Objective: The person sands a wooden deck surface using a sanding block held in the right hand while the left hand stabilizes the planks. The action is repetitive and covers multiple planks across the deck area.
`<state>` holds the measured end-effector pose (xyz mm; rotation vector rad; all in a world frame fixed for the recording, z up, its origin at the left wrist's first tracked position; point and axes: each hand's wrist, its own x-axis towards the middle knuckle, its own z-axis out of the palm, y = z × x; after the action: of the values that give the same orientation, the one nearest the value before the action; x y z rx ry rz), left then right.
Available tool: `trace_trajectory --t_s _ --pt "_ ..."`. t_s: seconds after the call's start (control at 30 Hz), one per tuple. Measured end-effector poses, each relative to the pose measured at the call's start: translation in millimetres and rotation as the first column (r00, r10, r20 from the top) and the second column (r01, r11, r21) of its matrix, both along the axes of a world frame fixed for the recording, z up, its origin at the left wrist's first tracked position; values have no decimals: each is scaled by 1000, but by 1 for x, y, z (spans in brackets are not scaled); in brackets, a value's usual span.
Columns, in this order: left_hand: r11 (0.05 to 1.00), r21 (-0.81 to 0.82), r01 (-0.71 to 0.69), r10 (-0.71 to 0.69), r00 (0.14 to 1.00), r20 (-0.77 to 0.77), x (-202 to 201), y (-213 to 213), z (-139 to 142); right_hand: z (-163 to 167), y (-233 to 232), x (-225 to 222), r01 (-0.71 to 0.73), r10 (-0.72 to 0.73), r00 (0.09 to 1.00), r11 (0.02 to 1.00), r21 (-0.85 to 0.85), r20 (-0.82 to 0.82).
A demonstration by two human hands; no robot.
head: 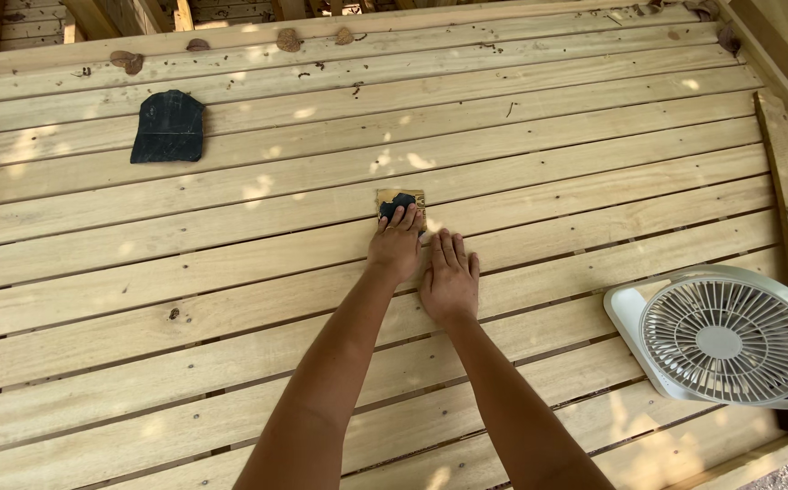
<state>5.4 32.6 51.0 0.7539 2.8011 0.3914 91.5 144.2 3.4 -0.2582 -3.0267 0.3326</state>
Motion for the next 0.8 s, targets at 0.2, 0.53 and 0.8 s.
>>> trace_trajectory --t_s 0.2,0.53,0.8 --pt "988 144 54 -37 992 -119 106 -53 -29 -6 1 1 -7 7 1000 1000 13 -26" --pt "993 111 29 -23 998 -54 47 -31 -18 -7 2 1 -15 15 1000 1000 5 -12" --pt "997 61 -38 37 999 25 11 -5 5 0 0 1 -2 2 1000 1000 29 -8"
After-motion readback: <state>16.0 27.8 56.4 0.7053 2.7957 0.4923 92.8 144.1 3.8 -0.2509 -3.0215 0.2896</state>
